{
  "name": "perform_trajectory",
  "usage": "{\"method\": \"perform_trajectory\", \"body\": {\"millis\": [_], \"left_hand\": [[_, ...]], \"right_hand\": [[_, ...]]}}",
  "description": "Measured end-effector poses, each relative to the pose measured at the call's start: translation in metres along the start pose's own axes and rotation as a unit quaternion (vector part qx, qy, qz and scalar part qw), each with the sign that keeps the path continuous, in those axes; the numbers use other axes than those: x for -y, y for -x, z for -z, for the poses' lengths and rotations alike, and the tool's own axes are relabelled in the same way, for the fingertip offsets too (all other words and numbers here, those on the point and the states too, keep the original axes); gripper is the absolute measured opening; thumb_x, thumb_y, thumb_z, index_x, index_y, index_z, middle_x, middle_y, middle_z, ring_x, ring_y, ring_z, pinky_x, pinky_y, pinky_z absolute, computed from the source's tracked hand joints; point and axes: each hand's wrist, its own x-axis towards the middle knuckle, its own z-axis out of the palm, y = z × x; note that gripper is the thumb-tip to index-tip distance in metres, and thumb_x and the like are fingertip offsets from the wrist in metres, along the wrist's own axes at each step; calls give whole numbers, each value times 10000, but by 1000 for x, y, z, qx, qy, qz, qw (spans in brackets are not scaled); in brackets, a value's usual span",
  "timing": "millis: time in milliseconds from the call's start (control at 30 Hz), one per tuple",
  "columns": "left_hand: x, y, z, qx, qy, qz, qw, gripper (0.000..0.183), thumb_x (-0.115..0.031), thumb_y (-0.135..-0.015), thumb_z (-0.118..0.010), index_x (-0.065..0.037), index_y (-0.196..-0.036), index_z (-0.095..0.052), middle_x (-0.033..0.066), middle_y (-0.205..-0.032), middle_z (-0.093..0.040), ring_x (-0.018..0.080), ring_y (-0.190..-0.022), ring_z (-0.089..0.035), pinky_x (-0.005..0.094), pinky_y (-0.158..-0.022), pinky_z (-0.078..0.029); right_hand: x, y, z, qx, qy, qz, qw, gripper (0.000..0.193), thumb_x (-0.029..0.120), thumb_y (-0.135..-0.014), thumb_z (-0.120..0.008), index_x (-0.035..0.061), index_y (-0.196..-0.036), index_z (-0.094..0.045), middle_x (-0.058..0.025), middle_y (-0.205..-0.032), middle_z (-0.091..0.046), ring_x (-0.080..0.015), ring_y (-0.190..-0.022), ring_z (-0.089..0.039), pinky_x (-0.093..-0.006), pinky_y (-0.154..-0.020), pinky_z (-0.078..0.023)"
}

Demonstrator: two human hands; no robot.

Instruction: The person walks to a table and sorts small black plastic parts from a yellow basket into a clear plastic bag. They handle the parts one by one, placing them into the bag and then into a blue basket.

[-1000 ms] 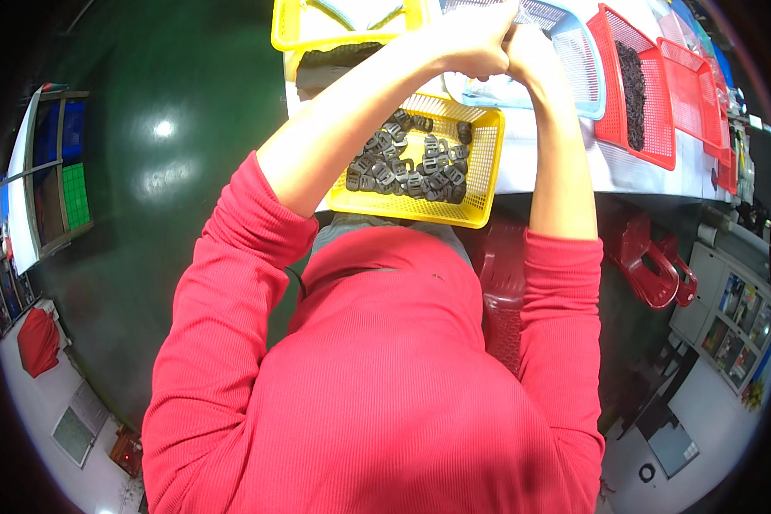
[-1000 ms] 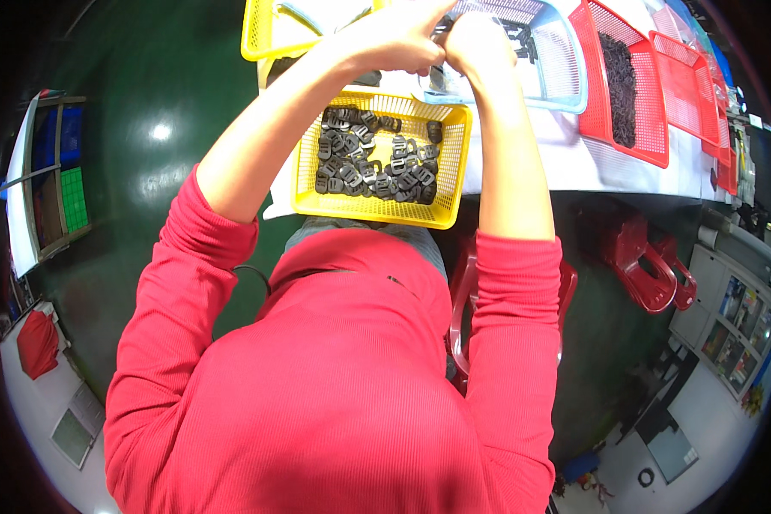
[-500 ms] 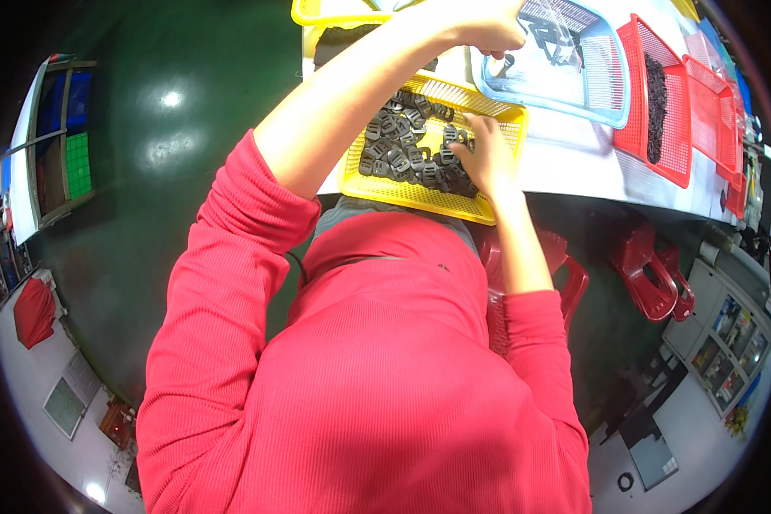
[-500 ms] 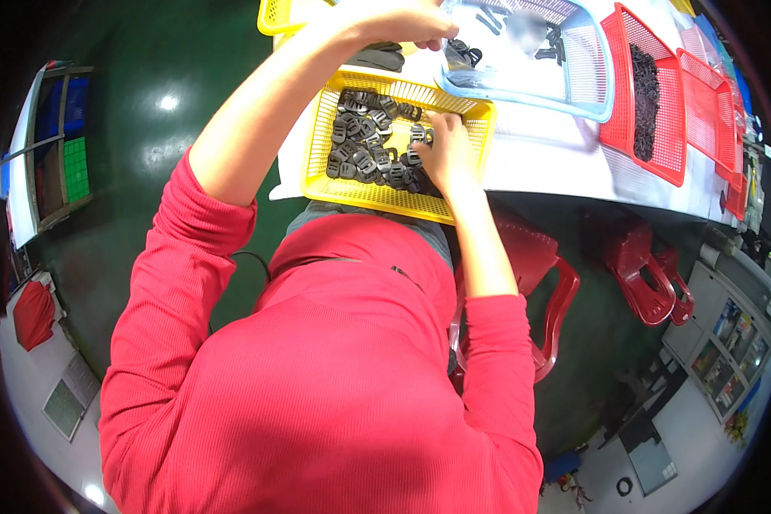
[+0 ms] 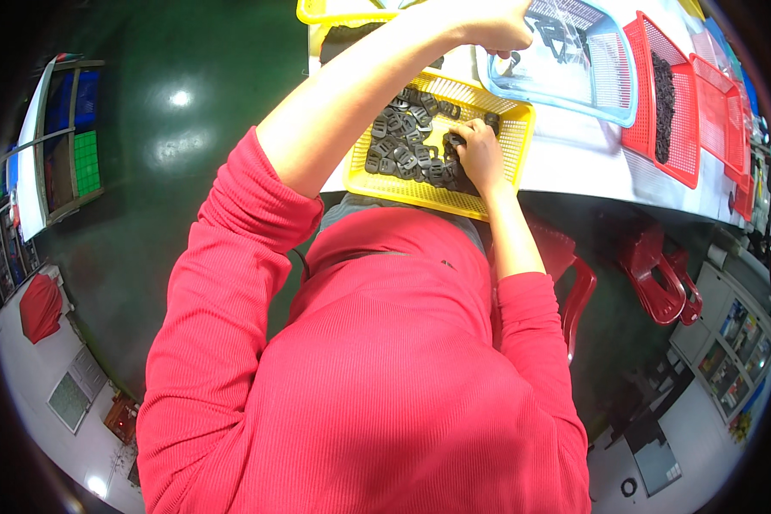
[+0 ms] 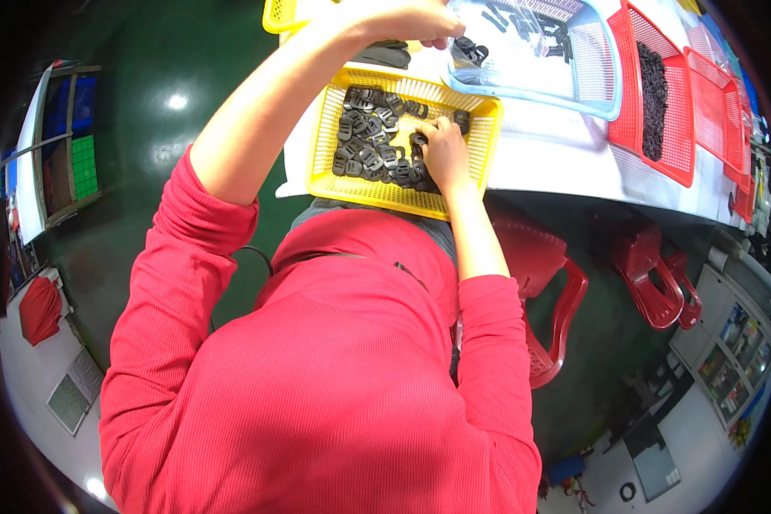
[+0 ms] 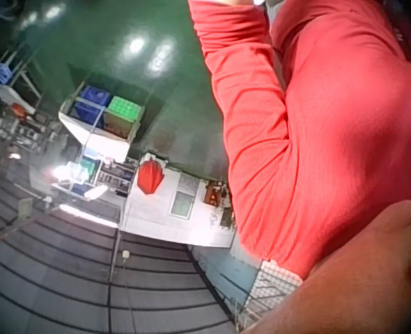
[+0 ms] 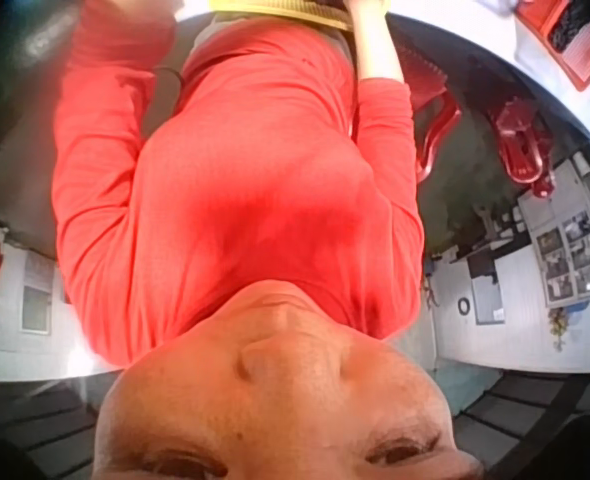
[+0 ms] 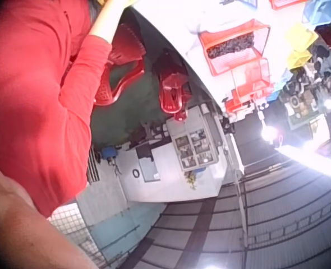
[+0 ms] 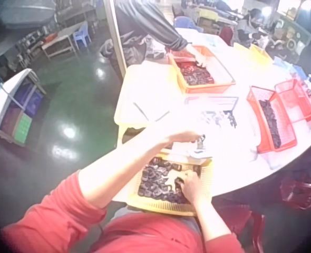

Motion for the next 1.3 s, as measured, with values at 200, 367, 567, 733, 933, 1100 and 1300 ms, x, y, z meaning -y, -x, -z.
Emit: {"method": "perform_trajectory", "body": {"millis": [200, 367, 567, 733, 933, 1100, 1300], "left_hand": [[-1, -1, -1, -3, -8, -1, 1000, 222, -171, -693, -576, -34, -863, -618, 167, -766, -618, 281, -713, -605, 389, -638, -485], [-3, -2, -1, -6, -12, -1, 1000, 213, -170, -693, -574, -32, -850, -618, 168, -748, -615, 282, -694, -604, 391, -623, -485], [-6, 0, -2, -15, -22, -1, 1000, 204, -169, -693, -572, -28, -833, -618, 169, -725, -612, 283, -670, -604, 394, -605, -486], [-7, 0, -3, -27, -17, 2, 1000, 167, -164, -689, -572, -22, -763, -616, 165, -665, -598, 284, -621, -592, 401, -577, -481], [4, 5, -11, -39, -3, -27, 999, 136, -165, -694, -579, -41, -727, -623, 132, -614, -581, 276, -580, -570, 399, -561, -473], [0, 8, -8, -22, -11, -22, 999, 137, -151, -689, -587, -41, -762, -622, 141, -656, -585, 280, -625, -574, 395, -594, -473], [-5, 9, -5, -18, -17, -8, 1000, 149, -138, -685, -586, -37, -790, -616, 150, -691, -586, 287, -659, -573, 396, -618, -471]], "right_hand": [[-8, -12, 13, 49, -213, -184, 958, 239, 57, -741, -596, 77, -967, -668, -118, -877, -617, -207, -779, -612, -309, -669, -498], [-20, -8, 25, 75, -685, -279, 669, 295, 150, -835, -579, 17, -1096, -545, -83, -994, -603, -171, -822, -598, -251, -619, -502], [-34, -3, 36, 104, -816, -240, 515, 302, 318, -816, -627, 40, -928, -588, -68, -863, -631, -193, -747, -614, -266, -563, -509], [-12, -11, 26, 90, -164, -150, 971, 247, 261, -735, -700, 93, -906, -641, -92, -700, -590, -229, -740, -616, -345, -639, -493], [-3, -4, 28, 127, 26, -22, 991, 285, 163, -670, -710, 108, -941, -645, -94, -925, -568, -297, -860, -595, -406, -733, -476], [-12, -2, 19, 118, 25, 36, 992, 214, 155, -661, -708, 72, -826, -600, -96, -894, -563, -297, -840, -591, -411, -714, -473], [-8, -17, 29, 200, 56, 22, 978, 239, 131, -668, -704, 91, -865, -576, -75, -917, -587, -275, -878, -584, -392, -706, -461]]}}
